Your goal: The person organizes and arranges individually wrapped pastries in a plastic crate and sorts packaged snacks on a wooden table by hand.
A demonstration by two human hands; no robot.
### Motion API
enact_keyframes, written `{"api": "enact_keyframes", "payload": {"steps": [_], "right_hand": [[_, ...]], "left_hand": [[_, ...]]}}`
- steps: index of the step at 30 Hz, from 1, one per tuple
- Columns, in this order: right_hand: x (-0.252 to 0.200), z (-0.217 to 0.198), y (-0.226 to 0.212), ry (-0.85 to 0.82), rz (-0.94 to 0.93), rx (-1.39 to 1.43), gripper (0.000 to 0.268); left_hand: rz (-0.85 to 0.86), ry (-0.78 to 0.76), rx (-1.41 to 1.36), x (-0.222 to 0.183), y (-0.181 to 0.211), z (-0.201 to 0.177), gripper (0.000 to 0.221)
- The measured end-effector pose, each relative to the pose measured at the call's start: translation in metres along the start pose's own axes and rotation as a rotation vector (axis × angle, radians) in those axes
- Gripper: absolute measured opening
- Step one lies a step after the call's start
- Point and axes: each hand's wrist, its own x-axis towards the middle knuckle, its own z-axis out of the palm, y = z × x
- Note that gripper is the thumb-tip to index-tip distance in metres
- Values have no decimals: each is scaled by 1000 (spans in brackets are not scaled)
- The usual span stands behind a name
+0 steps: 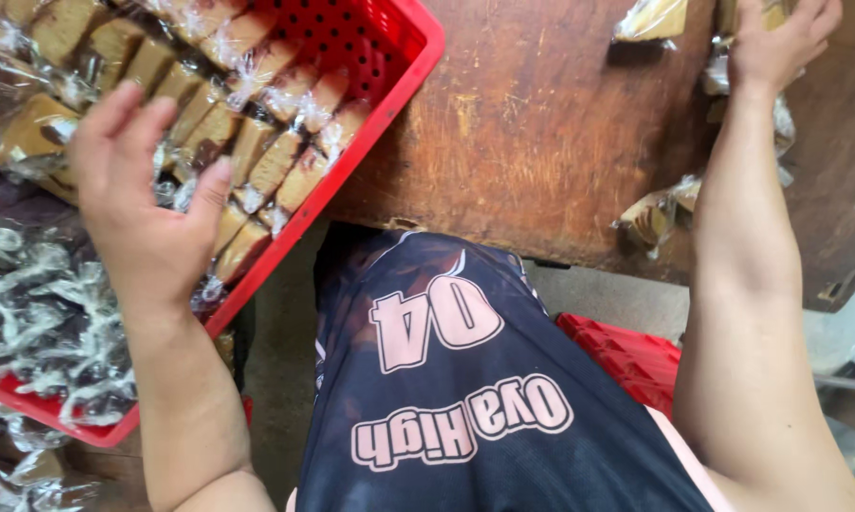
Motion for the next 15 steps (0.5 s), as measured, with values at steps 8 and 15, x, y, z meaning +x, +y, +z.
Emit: {"api": "enact_keyframes", "payload": {"steps": [8, 15], "right_hand": [[17, 71, -50, -281, 197, -181, 76], [-134, 59, -215, -272, -198, 51, 55]], "left_hand": [[11, -29, -52, -12, 66, 33, 42], [150, -283, -274, -12, 102, 99, 44]]}}
